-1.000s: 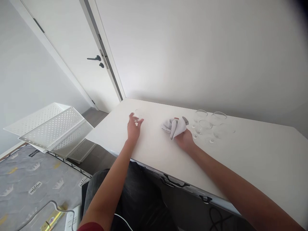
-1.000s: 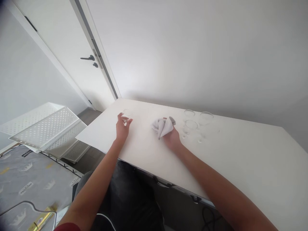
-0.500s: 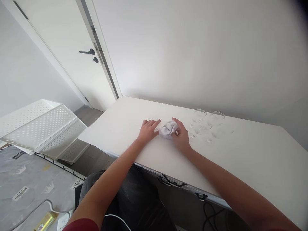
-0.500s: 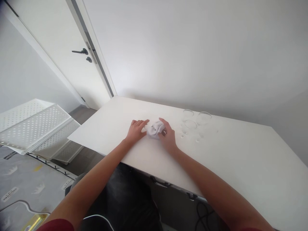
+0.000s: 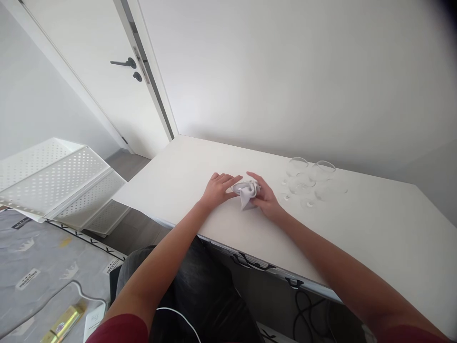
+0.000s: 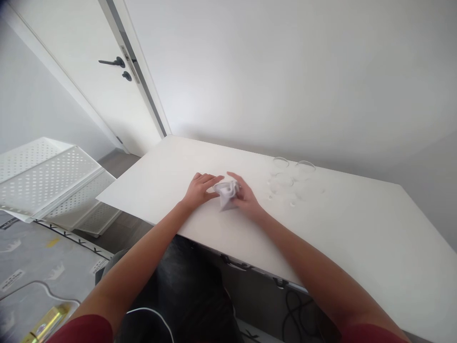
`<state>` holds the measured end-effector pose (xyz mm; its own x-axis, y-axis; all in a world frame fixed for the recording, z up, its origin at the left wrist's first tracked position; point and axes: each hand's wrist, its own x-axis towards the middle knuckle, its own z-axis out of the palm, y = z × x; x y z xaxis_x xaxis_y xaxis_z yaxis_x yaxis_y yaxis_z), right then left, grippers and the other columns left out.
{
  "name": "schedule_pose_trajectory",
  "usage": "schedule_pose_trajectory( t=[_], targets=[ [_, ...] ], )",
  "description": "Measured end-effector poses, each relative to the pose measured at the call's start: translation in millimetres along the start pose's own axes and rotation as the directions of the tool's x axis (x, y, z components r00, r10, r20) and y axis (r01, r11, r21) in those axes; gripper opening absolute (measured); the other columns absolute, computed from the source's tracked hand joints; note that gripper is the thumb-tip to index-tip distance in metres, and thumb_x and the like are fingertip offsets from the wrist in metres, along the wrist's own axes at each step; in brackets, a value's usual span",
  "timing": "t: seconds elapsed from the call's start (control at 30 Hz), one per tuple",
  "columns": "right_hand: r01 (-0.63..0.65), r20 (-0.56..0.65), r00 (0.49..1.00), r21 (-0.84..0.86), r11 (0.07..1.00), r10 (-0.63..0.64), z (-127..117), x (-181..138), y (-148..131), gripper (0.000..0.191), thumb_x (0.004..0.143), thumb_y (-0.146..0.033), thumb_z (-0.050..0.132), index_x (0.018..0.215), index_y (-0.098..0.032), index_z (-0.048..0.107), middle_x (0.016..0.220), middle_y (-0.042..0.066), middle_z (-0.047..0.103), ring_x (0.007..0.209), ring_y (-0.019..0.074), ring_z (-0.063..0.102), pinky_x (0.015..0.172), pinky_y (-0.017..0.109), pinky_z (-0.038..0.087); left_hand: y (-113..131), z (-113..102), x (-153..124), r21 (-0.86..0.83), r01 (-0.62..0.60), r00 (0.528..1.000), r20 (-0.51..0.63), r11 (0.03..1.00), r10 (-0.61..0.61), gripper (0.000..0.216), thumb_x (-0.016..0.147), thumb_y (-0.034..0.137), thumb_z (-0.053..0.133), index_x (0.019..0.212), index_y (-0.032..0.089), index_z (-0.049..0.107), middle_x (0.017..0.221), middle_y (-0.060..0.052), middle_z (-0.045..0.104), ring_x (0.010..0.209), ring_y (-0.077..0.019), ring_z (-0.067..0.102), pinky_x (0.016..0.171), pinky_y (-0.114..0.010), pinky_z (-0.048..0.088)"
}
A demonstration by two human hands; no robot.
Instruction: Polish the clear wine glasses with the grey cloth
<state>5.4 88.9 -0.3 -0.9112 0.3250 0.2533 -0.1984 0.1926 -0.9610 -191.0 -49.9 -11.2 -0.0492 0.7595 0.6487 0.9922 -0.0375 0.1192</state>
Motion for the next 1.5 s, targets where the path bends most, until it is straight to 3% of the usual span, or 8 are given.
schedule_pose_trajectory(
  t=[0.13, 0.3, 0.53, 0.73, 0.87, 1.07, 1.27, 1.5],
  targets=[
    [0.030, -0.165, 0.985, -0.065, 0.997, -0.040, 0, -1, 4, 0.080, 0.090, -0.028, 0.063, 0.163, -0.035, 0.029, 0.115, 0.006, 0.065, 0.095, 0.0233, 0.064, 0.082, 0.038, 0.058, 1, 2, -1, -0.033, 0.133, 0.991, -0.008, 0.991, -0.134, 0.057, 0.094, 0.064, 0.068, 0.134, 0.024, 0.068, 0.095, -0.006, 0.077, 0.083, -0.0199, 0.070, 0.078, -0.038, 0.038],
    [-0.061, -0.006, 0.998, -0.343, 0.938, 0.063, 7, -2, -5, 0.079, 0.090, -0.018, 0.050, 0.165, -0.034, 0.030, 0.097, 0.001, 0.068, 0.084, 0.0221, 0.062, 0.093, 0.048, 0.055, 1, 1, -1, -0.023, 0.000, 0.995, 0.102, 1.000, 0.002, 0.047, 0.097, 0.054, 0.066, 0.134, 0.025, 0.070, 0.104, -0.008, 0.078, 0.082, -0.0196, 0.070, 0.072, -0.037, 0.038],
    [-0.010, -0.141, 0.990, -0.090, 0.996, -0.003, 2, 0, -11, 0.064, 0.090, -0.027, 0.061, 0.152, -0.030, 0.042, 0.123, 0.007, 0.066, 0.106, 0.0245, 0.064, 0.093, 0.041, 0.055, 7, -2, 0, -0.074, 0.184, 0.982, 0.050, 0.980, -0.181, 0.058, 0.090, 0.067, 0.068, 0.130, 0.025, 0.070, 0.089, -0.003, 0.077, 0.066, -0.0148, 0.065, 0.070, -0.032, 0.044],
    [-0.035, 0.060, 0.996, -0.346, 0.937, 0.060, 5, -3, -15, 0.064, 0.092, -0.024, 0.057, 0.154, -0.031, 0.045, 0.124, 0.006, 0.069, 0.097, 0.0242, 0.066, 0.093, 0.044, 0.053, 7, 1, -2, -0.042, 0.103, 0.988, 0.116, 0.994, -0.097, 0.042, 0.091, 0.044, 0.069, 0.127, 0.024, 0.072, 0.086, -0.003, 0.077, 0.064, -0.0160, 0.064, 0.065, -0.032, 0.042],
    [0.019, -0.170, 0.983, -0.276, 0.961, -0.068, 2, 2, -12, 0.041, 0.090, -0.031, 0.066, 0.130, -0.028, 0.060, 0.126, 0.006, 0.067, 0.107, 0.0252, 0.065, 0.097, 0.042, 0.051, 4, 5, -1, -0.137, 0.232, 0.972, 0.061, 0.963, -0.226, 0.053, 0.087, 0.041, 0.075, 0.137, 0.025, 0.067, 0.088, 0.001, 0.079, 0.067, -0.0144, 0.066, 0.077, -0.033, 0.046],
    [0.043, -0.465, 0.854, -0.382, 0.923, -0.232, -6, 0, -4, 0.037, 0.093, -0.033, 0.062, 0.130, -0.028, 0.060, 0.130, 0.008, 0.067, 0.119, 0.0287, 0.063, 0.105, 0.048, 0.050, 0, 7, 1, -0.119, 0.275, 0.961, 0.042, 0.954, -0.272, 0.034, 0.100, 0.051, 0.064, 0.085, 0.022, 0.071, 0.078, -0.001, 0.075, 0.067, -0.0156, 0.064, 0.084, -0.040, 0.040],
    [0.077, -0.088, 0.981, -0.634, 0.770, -0.171, -10, 0, -5, 0.038, 0.091, -0.028, 0.058, 0.128, -0.032, 0.068, 0.127, 0.007, 0.072, 0.113, 0.0321, 0.064, 0.103, 0.052, 0.050, 5, 3, 2, -0.130, -0.056, 0.975, 0.205, 0.990, 0.082, 0.036, 0.107, 0.047, 0.050, 0.087, 0.022, 0.065, 0.082, -0.006, 0.069, 0.082, -0.0208, 0.063, 0.079, -0.039, 0.038],
    [-0.190, -0.127, 0.975, -0.053, 0.980, 0.182, -14, 13, -12, 0.036, 0.097, -0.051, 0.050, 0.114, -0.023, 0.067, 0.100, 0.007, 0.071, 0.085, 0.0246, 0.066, 0.078, 0.041, 0.055, 12, -5, 4, -0.081, -0.030, 0.982, 0.183, 0.996, 0.044, 0.038, 0.108, 0.051, 0.044, 0.096, 0.023, 0.068, 0.087, -0.007, 0.071, 0.083, -0.0212, 0.061, 0.078, -0.040, 0.034]
  ],
)
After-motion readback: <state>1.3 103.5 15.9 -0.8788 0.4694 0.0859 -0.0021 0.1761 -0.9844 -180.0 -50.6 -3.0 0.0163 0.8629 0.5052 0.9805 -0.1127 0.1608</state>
